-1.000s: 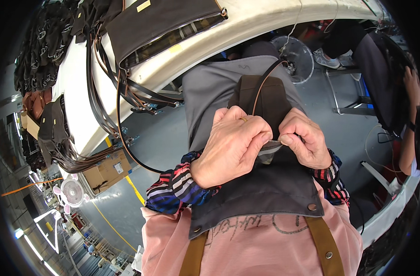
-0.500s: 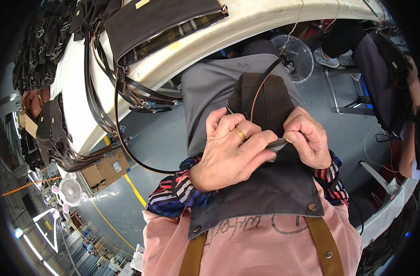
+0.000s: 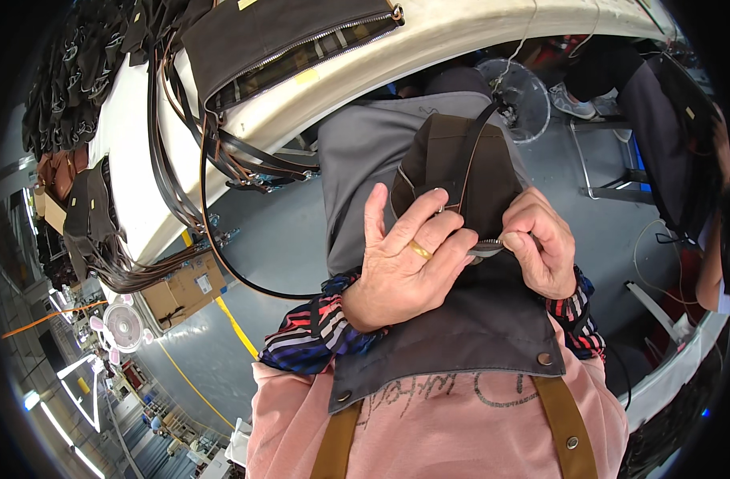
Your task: The worker is assembling and finishing components of a leather bag by applying markings and glue/sealant.
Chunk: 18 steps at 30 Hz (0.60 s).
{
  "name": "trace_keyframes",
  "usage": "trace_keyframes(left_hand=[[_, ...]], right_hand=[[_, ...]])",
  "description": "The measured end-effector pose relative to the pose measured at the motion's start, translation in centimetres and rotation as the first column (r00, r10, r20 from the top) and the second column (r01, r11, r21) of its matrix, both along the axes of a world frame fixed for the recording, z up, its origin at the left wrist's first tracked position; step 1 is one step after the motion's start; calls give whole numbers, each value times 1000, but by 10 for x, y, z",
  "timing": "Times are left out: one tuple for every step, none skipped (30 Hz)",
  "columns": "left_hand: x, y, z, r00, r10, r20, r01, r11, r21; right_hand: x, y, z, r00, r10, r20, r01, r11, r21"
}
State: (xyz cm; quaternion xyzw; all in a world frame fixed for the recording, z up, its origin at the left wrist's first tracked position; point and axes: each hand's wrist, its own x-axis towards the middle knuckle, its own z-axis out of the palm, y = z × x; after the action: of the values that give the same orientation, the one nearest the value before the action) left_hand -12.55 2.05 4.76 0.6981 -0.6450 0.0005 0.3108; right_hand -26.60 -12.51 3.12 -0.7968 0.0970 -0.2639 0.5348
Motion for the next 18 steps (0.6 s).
trace_keyframes(left_hand=[[-1, 1, -2, 1000, 0, -1, 0, 1000, 1], [-1, 2, -4, 1000, -6, 5, 6, 1000, -23], [-2, 3, -6, 1000, -12, 9, 12, 999, -46], [-1, 3, -4, 999, -16, 43, 19, 997, -73], [-1, 3, -4, 999, -17, 43, 20, 997, -71], [0, 4, -5, 999, -20, 45, 23, 997, -75], [0, 4, -5, 999, -22, 46, 26, 996, -80], [0, 4, -6, 999, -22, 45, 26, 997, -79], [0, 3, -7, 999, -22, 29, 24, 997, -77], [-1, 3, -6, 1000, -23, 15, 24, 996, -81], [0, 2, -5, 1000, -24, 15, 25, 996, -83], [0, 0, -3, 999, -36, -10, 35, 996, -81], [1, -1, -3, 998, -46, -36, 44, 996, -72], [1, -1, -3, 998, -46, -36, 43, 997, -70], [2, -1, -4, 997, -74, -27, 72, 996, -59], [1, -1, -4, 994, -103, -20, 102, 994, -48], [1, -1, -4, 994, -105, -22, 104, 994, -47], [1, -2, -4, 994, -106, -10, 105, 994, -43]], right_hand=[[0, 0, 1, 1000, 3, 0, -3, 1000, -22], [0, 0, 2, 1000, 5, -1, -5, 999, -44], [0, 1, 3, 1000, 4, -2, -4, 999, -42], [0, 2, 5, 1000, -8, -1, 8, 999, -43], [0, 3, 5, 1000, -21, -1, 21, 999, -43], [0, 6, 6, 1000, -22, -1, 22, 999, -41], [1, 9, 6, 998, -51, 25, 51, 999, -2], [1, 10, 6, 995, -82, 50, 80, 996, 37], [2, 9, 5, 995, -82, 49, 80, 996, 39], [1, 8, 6, 996, -59, 61, 63, 996, -66], [1, 7, 8, 997, -34, 71, 46, 984, -170], [-1, 6, 9, 999, -9, 37, 15, 983, -182], [-2, 6, 8, 999, -9, 37, 15, 984, -179], [-3, 6, 7, 1000, -6, 22, 10, 985, -171], [-4, 7, 7, 1000, -4, 8, 5, 986, -164], [-4, 6, 7, 1000, -6, 6, 7, 987, -163], [-5, 5, 7, 1000, 7, 7, -6, 983, -184], [-5, 5, 7, 1000, 20, 7, -18, 978, -206]])
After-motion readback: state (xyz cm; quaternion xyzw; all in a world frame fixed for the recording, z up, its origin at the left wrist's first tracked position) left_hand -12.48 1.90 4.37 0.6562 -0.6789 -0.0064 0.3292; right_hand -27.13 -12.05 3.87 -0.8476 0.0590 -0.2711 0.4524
